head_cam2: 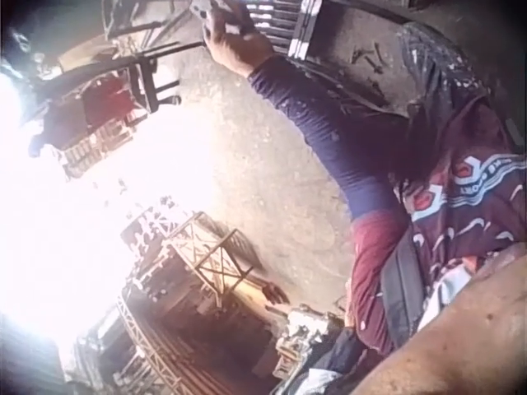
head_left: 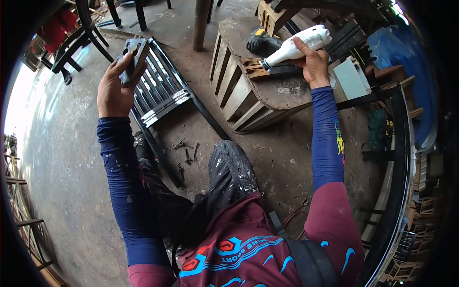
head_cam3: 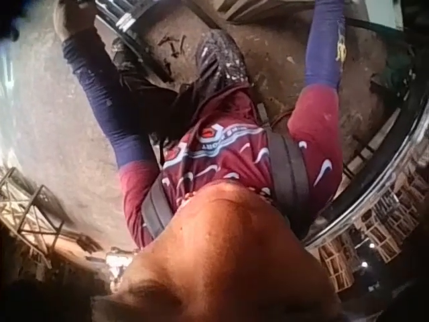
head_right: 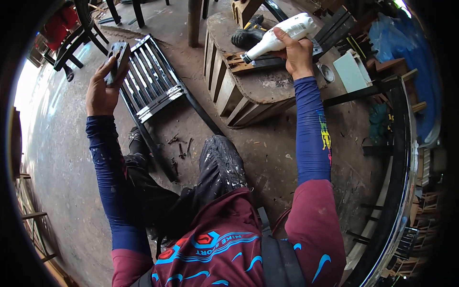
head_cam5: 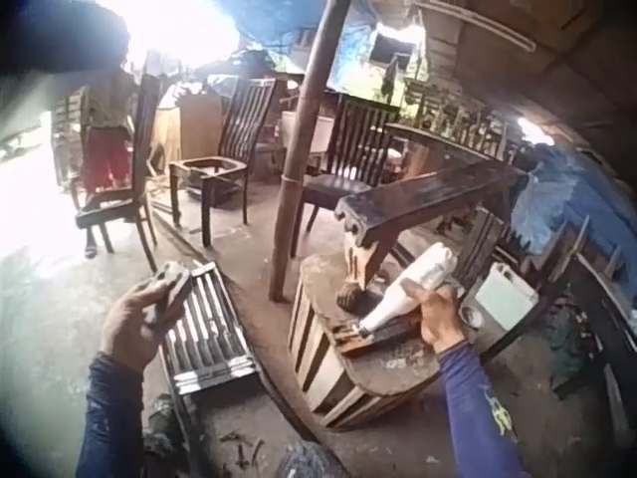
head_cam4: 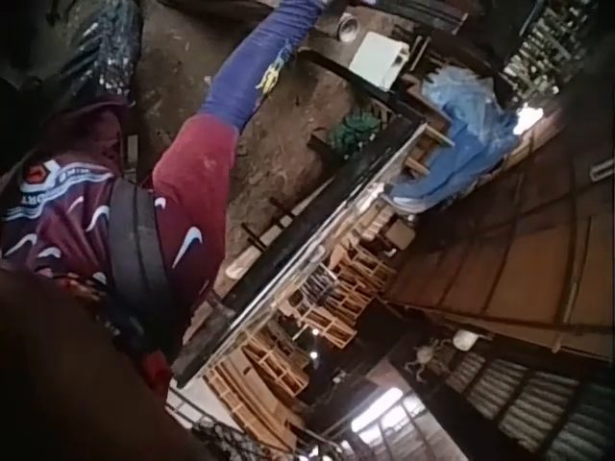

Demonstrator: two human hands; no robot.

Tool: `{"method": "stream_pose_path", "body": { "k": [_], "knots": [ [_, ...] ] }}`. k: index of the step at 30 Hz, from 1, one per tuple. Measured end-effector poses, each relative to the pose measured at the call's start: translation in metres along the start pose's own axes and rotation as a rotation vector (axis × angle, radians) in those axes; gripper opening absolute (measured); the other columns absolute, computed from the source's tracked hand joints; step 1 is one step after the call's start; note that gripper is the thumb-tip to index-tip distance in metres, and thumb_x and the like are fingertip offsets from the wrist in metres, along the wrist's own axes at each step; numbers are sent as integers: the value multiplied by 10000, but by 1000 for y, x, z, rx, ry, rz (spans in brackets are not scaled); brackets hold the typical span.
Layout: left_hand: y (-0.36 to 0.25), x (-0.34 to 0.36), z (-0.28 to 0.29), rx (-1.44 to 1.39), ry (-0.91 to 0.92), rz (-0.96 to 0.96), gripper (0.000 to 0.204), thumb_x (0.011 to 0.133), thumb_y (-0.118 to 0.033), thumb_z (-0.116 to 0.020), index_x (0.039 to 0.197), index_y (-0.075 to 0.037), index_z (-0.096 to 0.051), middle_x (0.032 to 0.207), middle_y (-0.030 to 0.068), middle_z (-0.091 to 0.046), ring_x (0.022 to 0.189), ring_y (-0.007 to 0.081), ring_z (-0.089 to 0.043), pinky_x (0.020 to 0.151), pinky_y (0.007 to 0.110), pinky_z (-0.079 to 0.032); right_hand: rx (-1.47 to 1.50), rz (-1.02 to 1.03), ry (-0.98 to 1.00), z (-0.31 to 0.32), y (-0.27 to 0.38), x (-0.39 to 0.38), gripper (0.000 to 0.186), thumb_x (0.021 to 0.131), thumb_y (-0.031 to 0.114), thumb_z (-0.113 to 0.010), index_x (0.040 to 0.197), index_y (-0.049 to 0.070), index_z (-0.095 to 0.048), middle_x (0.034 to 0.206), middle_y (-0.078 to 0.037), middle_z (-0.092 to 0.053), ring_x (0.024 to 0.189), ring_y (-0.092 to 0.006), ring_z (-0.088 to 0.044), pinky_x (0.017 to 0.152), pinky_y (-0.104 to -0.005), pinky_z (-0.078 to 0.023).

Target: The recorder is repairing wooden chairs by applying glue to wooden brackets and securing them with a power drill.

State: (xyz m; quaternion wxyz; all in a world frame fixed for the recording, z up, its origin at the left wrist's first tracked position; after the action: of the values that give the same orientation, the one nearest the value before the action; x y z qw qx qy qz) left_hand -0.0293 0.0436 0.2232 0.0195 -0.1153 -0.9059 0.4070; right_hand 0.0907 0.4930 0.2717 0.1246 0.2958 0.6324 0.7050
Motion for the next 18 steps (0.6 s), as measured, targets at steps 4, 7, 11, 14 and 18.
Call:
{"method": "stream_pose_path", "body": {
  "k": [4,7,11,14,18],
  "knots": [
    [1,-2,1,11,-14,-18,308,938,-99,-649,1188,55,-558,1146,151,-614,1052,261,-636,959,421,-559,-25,14,11,-2,-4,0,420,792,207,-829,1061,-59,-646,1000,-172,-702,906,-270,-714,678,-426,-642],
    [1,-3,-2,24,-44,-32,306,938,-102,-650,1183,56,-558,1145,155,-612,1062,259,-631,959,427,-560,-55,37,21,-5,-3,1,405,794,194,-830,1054,-60,-651,994,-164,-705,885,-253,-712,722,-384,-624],
    [1,1,1,15,-37,-27,330,935,-99,-654,1204,56,-546,1144,157,-614,1070,262,-628,951,429,-563,-163,189,0,-16,6,-9,340,789,214,-843,981,-24,-693,937,-130,-725,834,-204,-707,719,-318,-568],
    [2,0,-3,23,-33,-30,343,930,-97,-660,1211,56,-539,1163,162,-613,1049,269,-641,954,427,-560,-339,357,32,-26,8,-17,309,789,250,-846,925,4,-715,879,-111,-735,791,-178,-706,700,-306,-550],
    [1,-5,-4,69,-67,-28,329,932,-96,-655,1203,53,-545,1165,163,-623,1007,273,-661,945,428,-561,-496,511,45,-30,28,-27,383,786,358,-837,897,10,-723,819,-109,-736,761,-179,-713,688,-313,-550]
  ]
}}
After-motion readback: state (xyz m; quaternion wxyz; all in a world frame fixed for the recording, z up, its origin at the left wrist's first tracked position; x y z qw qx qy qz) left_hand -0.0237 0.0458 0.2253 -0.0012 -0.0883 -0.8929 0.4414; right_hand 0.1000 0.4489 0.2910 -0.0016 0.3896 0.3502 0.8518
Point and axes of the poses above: each hand's wrist, its own x-axis towards the middle knuckle, its own z-axis out of the back of the hand, y = z × x, the point moved 2 cm from there along x, towards the middle knuckle
